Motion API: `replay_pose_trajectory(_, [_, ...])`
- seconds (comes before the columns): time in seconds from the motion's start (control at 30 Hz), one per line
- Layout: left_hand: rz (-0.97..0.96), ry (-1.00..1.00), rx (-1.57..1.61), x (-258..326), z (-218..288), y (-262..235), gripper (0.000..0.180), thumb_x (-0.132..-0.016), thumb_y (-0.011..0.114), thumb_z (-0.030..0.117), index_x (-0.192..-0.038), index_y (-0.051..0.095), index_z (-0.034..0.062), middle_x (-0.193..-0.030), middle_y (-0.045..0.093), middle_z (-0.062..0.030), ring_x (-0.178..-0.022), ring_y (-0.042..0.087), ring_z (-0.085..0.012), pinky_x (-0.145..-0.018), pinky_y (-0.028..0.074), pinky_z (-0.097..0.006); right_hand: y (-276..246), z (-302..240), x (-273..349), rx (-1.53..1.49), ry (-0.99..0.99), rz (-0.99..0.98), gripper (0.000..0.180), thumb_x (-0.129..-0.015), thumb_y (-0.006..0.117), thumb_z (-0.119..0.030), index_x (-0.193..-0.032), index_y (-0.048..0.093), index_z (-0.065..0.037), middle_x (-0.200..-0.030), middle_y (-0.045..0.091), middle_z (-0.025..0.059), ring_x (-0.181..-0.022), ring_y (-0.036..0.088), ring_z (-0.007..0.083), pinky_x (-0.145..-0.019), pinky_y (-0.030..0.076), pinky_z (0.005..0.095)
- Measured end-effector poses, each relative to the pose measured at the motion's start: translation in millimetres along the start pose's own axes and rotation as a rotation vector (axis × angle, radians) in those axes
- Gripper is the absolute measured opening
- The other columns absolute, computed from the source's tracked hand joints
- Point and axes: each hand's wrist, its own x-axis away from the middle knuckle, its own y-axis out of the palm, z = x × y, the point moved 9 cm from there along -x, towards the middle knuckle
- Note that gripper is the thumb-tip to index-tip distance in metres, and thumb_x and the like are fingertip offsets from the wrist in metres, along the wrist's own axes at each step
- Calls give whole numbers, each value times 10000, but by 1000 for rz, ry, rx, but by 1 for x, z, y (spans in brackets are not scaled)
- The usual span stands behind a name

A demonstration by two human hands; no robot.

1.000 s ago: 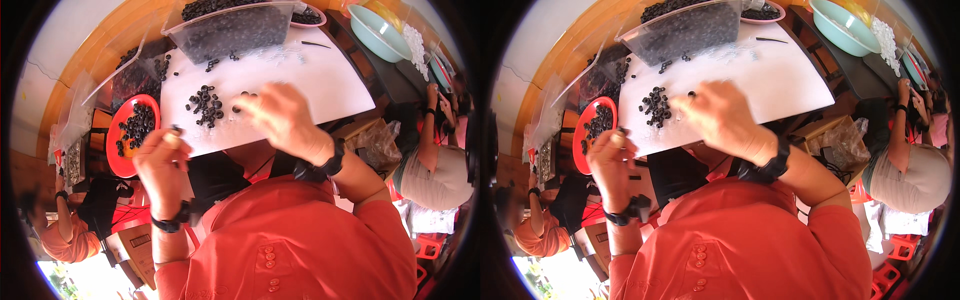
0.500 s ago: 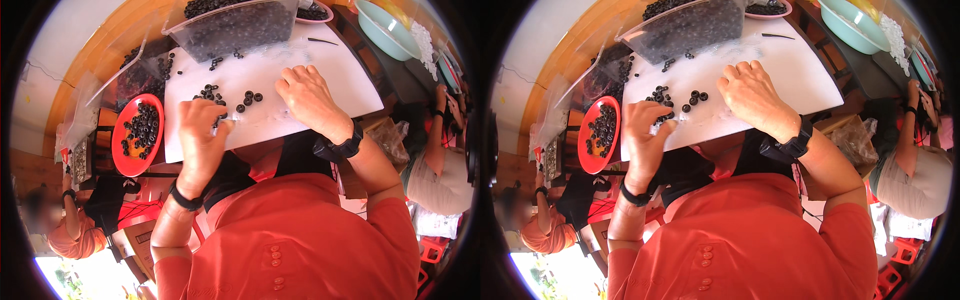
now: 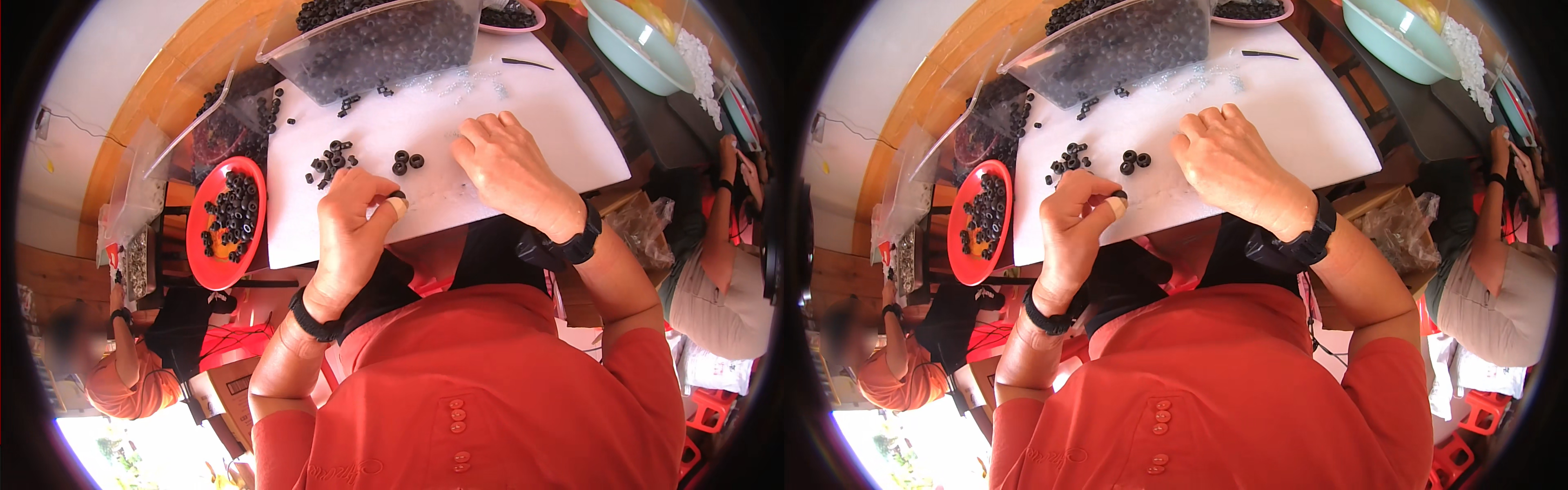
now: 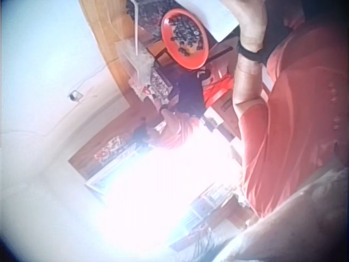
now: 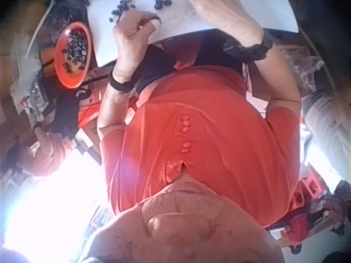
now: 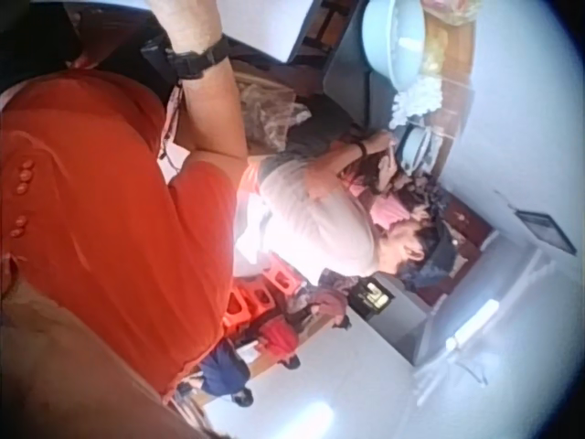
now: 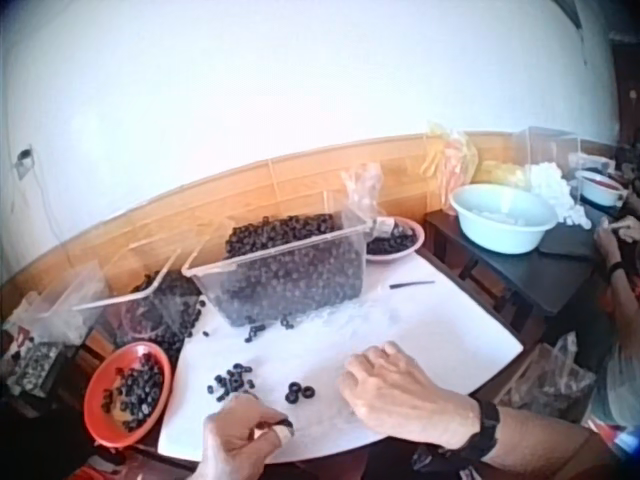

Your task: The worker is picking up and sorting small black components on a white workbench surface.

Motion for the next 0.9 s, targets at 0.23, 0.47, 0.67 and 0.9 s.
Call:
replay_pose_trajectory(0.23, [59,-499,818,36,-36,0,191,-883,690,60,-1029,673,-62,-855,677,-100,-660,564,-123,-579,434,-238,-1,1,2,22,55,-19,51,-790,610,-62,-823,609,-24,-868,592,112,-845,594,264,-779,446,371])
replay_pose_trajectory(0.47, [120,-586,1118,52,-39,0,257,-916,680,96,-1112,644,-67,-905,660,-139,-690,591,-173,-559,461,-265,3,0,2,54,61,-67,50,-791,595,-39,-834,613,-23,-889,605,123,-860,598,277,-796,456,384])
replay_pose_trajectory(0.67, [102,-516,1206,53,-37,0,272,-920,667,116,-1120,636,-66,-893,641,-155,-672,573,-200,-558,448,-285,-10,4,5,-103,146,-7,79,-769,613,27,-840,612,-7,-833,609,118,-825,616,289,-735,481,381])
replay_pose_trajectory(0.9, [42,-480,1382,47,-31,12,232,-931,647,81,-1115,636,-60,-952,645,-134,-837,607,-213,-648,471,-304,-31,-50,-15,-1050,203,231,110,-841,682,69,-882,619,-11,-798,624,81,-687,639,191,-617,494,275])
